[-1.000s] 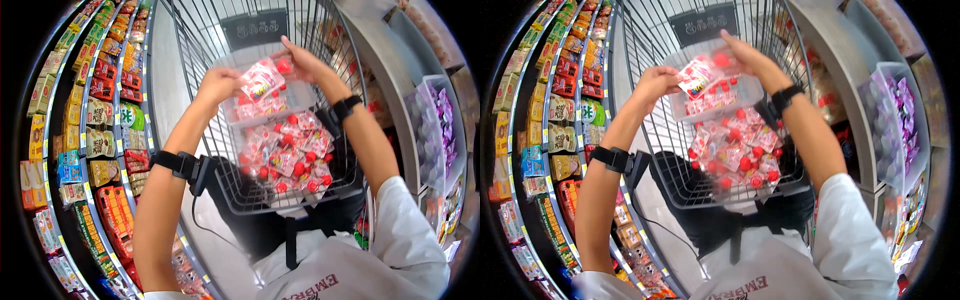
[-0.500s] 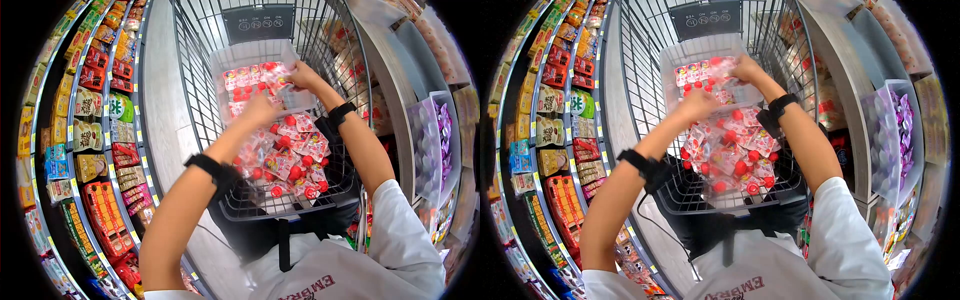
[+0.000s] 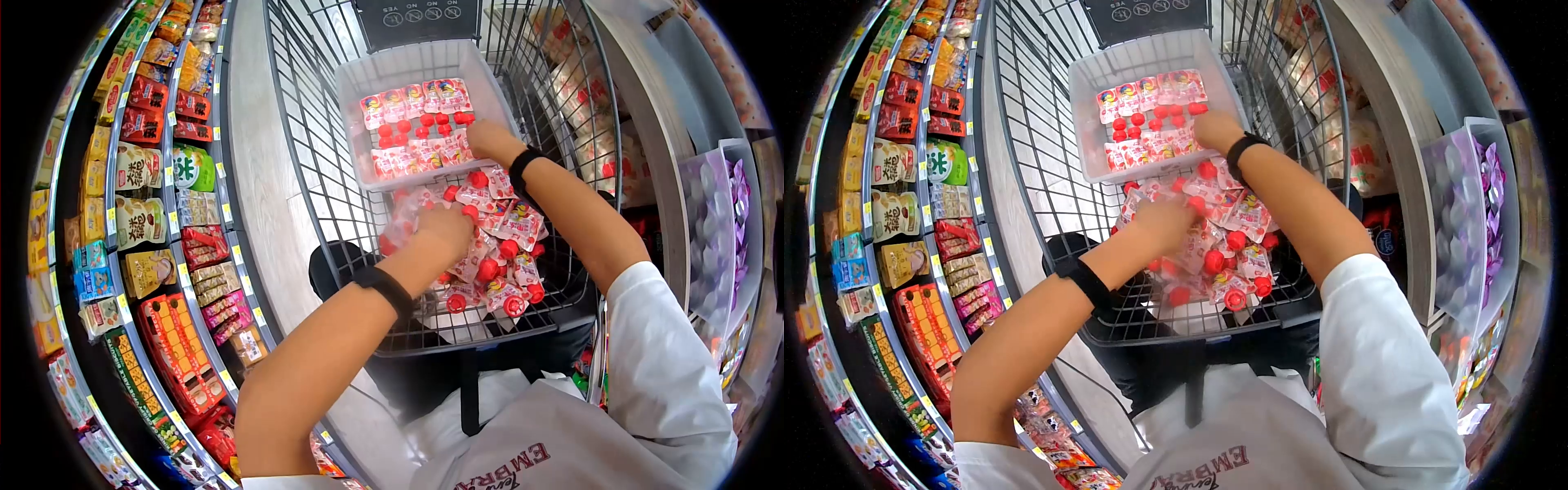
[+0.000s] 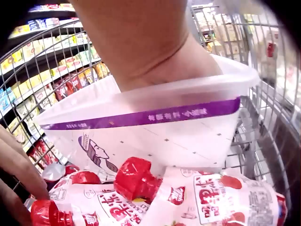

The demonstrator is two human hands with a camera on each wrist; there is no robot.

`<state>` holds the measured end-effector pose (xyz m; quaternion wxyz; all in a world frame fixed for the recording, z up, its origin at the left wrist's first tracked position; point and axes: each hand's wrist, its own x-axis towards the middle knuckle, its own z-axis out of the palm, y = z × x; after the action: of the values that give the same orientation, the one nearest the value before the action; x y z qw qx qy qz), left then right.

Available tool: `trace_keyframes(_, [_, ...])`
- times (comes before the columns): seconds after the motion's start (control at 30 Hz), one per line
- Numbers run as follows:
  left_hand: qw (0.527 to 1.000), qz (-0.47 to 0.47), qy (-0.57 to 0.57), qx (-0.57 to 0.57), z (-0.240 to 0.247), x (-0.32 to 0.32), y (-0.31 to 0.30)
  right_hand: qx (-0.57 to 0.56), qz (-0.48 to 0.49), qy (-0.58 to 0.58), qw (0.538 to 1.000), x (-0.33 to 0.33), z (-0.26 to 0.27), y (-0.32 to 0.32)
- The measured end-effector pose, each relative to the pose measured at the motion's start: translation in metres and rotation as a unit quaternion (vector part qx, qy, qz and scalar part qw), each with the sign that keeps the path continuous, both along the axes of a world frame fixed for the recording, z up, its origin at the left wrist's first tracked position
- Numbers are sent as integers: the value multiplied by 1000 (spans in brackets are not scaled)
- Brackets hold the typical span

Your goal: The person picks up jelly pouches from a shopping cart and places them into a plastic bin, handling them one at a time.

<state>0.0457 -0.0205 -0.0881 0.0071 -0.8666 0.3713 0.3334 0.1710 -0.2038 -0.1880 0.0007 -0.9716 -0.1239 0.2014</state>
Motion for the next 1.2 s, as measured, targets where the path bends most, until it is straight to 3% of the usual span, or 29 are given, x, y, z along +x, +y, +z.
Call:
trace_keyframes(0.13, [998, -31, 49, -35, 4, -13, -3, -54, -56, 15, 997, -4, 13, 26])
trace_keyframes(0.23, [996, -57, 29, -61, -5, -29, -12, -36, -103, -80, 991, -3, 19, 26])
trace_keyframes(0.3, [994, -84, 13, -63, -12, -36, -11, 82, 26, -82, 993, -3, 15, 16])
trace_keyframes(0.33, [994, -84, -9, -74, -12, -38, -9, 82, 26, -83, 993, -2, 13, 16])
trace_keyframes(0.4, [992, -85, -34, -84, -6, -35, -7, 2, -2, 91, 996, 1, 12, 14])
trace_keyframes(0.47, [994, -100, 9, -44, 8, -27, -6, 14, -5, 98, 995, -2, 11, 9])
trace_keyframes(0.57, [987, -146, -20, -66, 11, -21, 1, 15, -8, 112, 994, -2, 12, 12])
trace_keyframes(0.7, [990, -128, 45, -31, 25, -10, 3, -23, -31, 100, 994, -7, 28, 24])
trace_keyframes(0.83, [992, -36, 70, -94, 36, -9, 14, -19, -36, 103, 994, -5, 29, 21])
trace_keyframes(0.9, [990, -12, 63, -129, 42, -6, 20, 27, -48, 48, 997, 6, 27, 16])
trace_keyframes(0.97, [974, 98, 73, -192, 44, -1, 28, 68, -71, 53, 994, 7, 66, 15])
trace_keyframes(1.0, [974, 95, 75, -191, 46, 2, 34, 106, -92, 59, 988, 5, 91, 14])
trace_keyframes(1.07, [890, 234, 130, -370, 53, 10, 46, 114, -132, 111, 978, -6, 132, 11])
trace_keyframes(1.1, [892, 227, 130, -367, 57, 9, 50, 219, -176, 177, 943, -17, 152, 10])
trace_keyframes(1.17, [774, 393, 231, -440, 68, 12, 55, 419, -198, 252, 850, -37, 182, 11])
trace_keyframes(1.2, [774, 390, 228, -443, 69, 14, 57, 513, -181, 268, 795, -52, 194, 15])
